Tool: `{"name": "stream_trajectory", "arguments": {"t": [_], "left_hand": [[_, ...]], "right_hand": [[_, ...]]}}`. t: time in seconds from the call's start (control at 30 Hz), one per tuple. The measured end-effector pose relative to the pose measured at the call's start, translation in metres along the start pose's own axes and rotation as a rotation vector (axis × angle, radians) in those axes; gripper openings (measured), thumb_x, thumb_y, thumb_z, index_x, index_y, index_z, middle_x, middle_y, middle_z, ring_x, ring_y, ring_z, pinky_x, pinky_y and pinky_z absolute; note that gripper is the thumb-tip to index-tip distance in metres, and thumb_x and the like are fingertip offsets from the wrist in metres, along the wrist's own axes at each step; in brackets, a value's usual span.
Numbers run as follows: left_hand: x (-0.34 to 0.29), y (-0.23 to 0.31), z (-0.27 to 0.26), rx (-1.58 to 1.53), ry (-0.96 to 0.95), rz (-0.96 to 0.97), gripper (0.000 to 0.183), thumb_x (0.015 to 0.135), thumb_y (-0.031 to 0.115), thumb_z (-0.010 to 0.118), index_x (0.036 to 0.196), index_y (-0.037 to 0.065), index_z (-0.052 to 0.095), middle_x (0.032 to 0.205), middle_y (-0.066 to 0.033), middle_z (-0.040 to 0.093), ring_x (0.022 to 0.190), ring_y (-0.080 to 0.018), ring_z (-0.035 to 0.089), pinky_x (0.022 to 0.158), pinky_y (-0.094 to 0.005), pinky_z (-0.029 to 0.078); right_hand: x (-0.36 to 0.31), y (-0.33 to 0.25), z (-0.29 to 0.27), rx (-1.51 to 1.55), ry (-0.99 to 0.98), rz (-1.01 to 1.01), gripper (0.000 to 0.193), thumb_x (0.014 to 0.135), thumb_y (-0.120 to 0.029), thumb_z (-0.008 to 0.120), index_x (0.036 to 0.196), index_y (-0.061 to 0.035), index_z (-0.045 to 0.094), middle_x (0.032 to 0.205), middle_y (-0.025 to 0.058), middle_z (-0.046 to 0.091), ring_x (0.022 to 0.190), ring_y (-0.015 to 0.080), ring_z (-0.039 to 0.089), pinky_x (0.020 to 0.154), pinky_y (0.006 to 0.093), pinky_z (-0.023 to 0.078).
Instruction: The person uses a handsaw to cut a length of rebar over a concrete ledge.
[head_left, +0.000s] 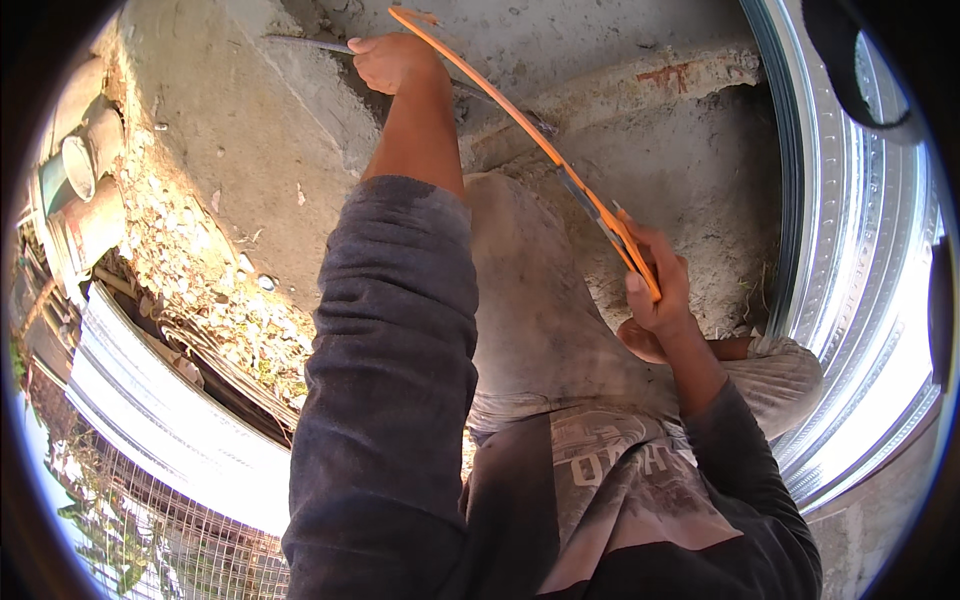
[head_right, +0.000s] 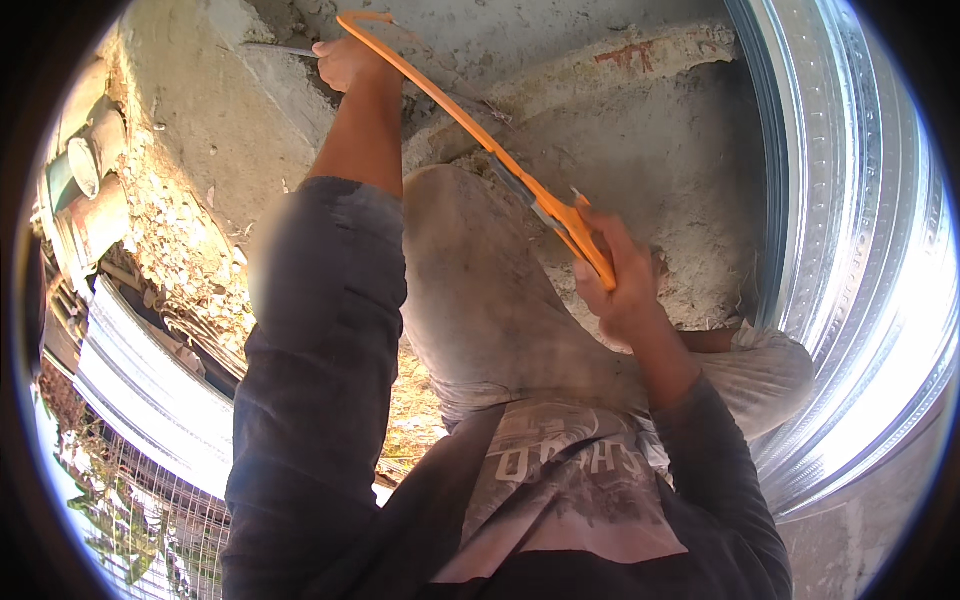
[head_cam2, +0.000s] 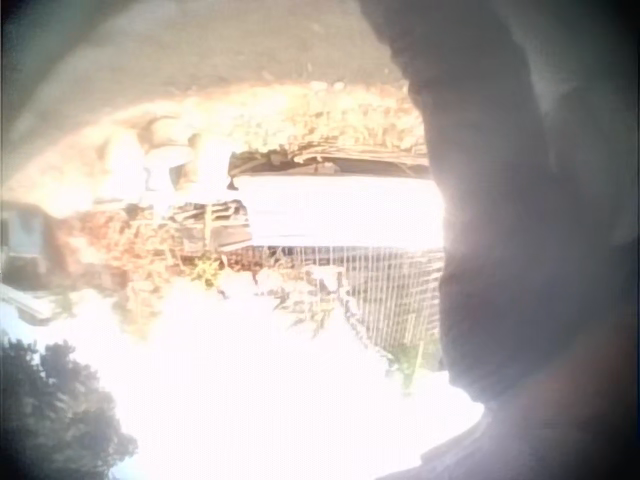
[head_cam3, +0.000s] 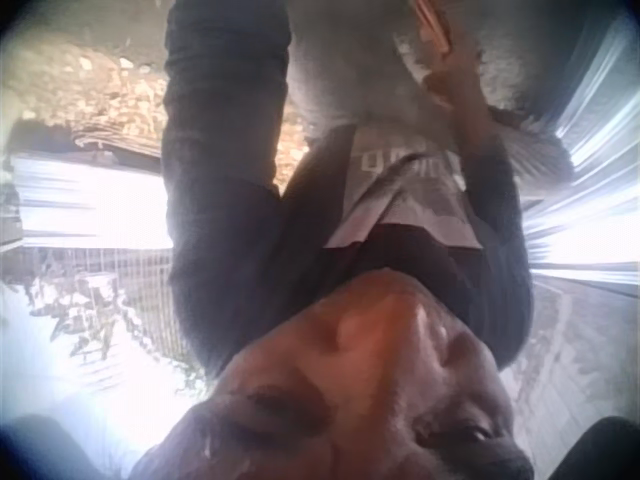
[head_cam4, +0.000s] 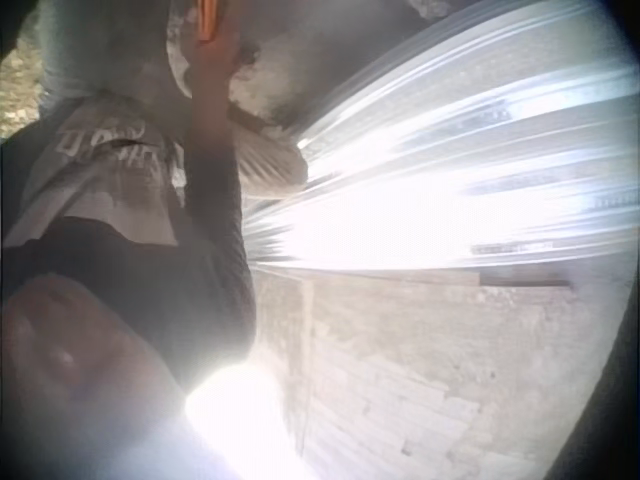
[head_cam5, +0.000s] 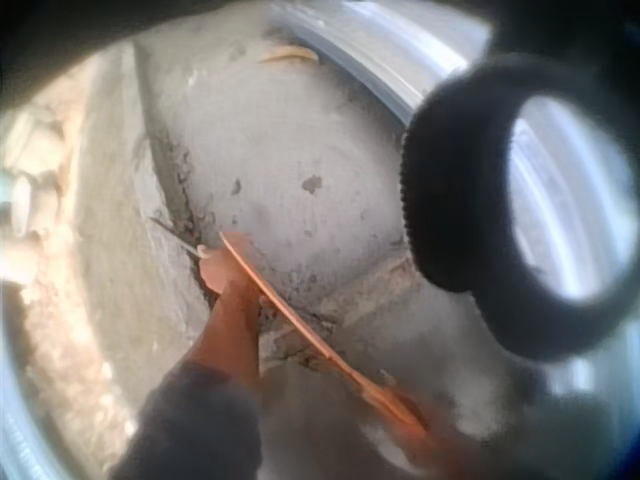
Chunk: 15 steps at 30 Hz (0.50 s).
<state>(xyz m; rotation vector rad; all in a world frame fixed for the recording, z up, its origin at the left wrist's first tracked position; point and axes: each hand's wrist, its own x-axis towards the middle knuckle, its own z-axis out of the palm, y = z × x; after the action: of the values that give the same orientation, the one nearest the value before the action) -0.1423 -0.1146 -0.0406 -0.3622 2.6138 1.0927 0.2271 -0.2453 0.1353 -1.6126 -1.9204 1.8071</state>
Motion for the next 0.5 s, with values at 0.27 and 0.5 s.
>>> {"name": "stream_trajectory", "arguments": {"t": [0.27,0.5], "left_hand": [[0.023,-0.01,-0.004,-0.013,-0.124,-0.008,0.067,0.112,0.041,0.019,0.11,-0.011,0.061,0.112,-0.0296,0.067,0.099,-0.0455,0.07,0.075,-0.0515,0.065],[0.02,-0.001,-0.002,-0.38,-0.2,-0.138,0.059,0.112,0.048,0.025,0.115,0.0,0.059,0.103,-0.0185,0.066,0.082,-0.0336,0.064,0.071,-0.0474,0.055]], "right_hand": [[-0.005,0.014,0.021,0.094,0.069,-0.178,0.057,0.093,-0.031,0.066,0.139,-0.0012,0.053,0.08,0.0113,0.062,0.065,0.0152,0.057,0.065,0.03,0.047],[-0.002,0.008,-0.011,0.234,0.031,-0.116,0.054,0.102,-0.038,0.057,0.136,0.0033,0.057,0.07,0.0017,0.053,0.063,0.0088,0.048,0.059,0.0266,0.039]]}}
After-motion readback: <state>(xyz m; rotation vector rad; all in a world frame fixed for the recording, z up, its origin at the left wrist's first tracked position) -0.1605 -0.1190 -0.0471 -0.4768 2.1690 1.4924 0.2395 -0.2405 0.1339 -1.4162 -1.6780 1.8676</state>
